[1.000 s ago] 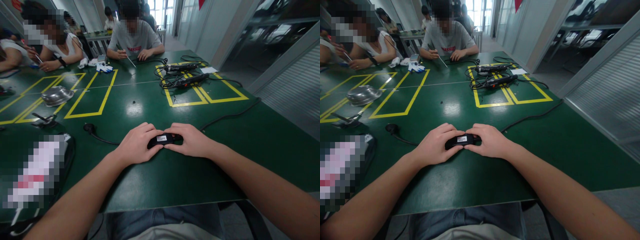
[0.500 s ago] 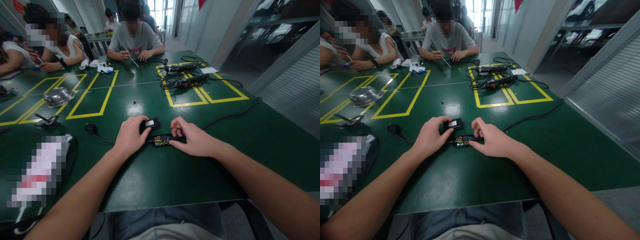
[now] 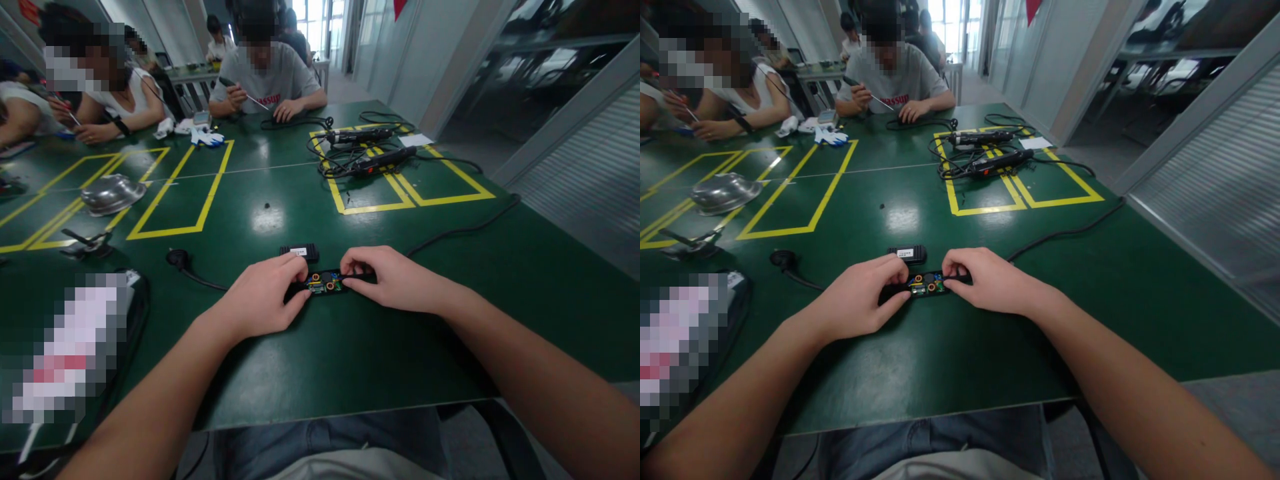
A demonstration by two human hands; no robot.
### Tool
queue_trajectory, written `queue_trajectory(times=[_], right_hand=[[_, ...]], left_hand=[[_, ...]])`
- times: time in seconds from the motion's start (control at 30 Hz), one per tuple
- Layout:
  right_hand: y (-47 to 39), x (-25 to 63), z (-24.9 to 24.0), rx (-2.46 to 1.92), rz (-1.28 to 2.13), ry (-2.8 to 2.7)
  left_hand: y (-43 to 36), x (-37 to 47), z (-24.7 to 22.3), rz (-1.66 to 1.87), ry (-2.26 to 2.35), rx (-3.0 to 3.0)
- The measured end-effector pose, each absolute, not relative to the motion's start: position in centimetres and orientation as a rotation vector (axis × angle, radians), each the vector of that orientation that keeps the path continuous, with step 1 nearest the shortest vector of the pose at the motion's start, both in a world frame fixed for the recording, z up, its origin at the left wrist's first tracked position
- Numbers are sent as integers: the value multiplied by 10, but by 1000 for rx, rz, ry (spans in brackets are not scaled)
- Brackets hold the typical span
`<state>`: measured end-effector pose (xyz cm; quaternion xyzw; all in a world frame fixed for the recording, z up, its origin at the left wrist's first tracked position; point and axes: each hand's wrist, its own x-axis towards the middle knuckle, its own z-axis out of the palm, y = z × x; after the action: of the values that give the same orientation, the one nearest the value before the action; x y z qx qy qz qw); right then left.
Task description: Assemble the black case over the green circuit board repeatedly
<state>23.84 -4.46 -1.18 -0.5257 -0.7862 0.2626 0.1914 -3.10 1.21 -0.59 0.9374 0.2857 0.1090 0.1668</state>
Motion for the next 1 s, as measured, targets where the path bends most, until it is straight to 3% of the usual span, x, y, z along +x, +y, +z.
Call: queue_trajectory(times=[0.23, 0.53, 0.8, 1.0], right_hand=[[-45, 234, -15, -1480, 680, -2180], [-47, 243, -12, -1364, 685, -2064], [-44, 246, -18, -1331, 724, -2145], [-42, 248, -17, -1331, 570, -2231]], left_hand=[[11, -28, -6, 168, 891, 2576], [14, -33, -5, 407, 816, 2479], [18, -34, -11, 346, 808, 2577], [20, -38, -8, 426, 709, 2679]])
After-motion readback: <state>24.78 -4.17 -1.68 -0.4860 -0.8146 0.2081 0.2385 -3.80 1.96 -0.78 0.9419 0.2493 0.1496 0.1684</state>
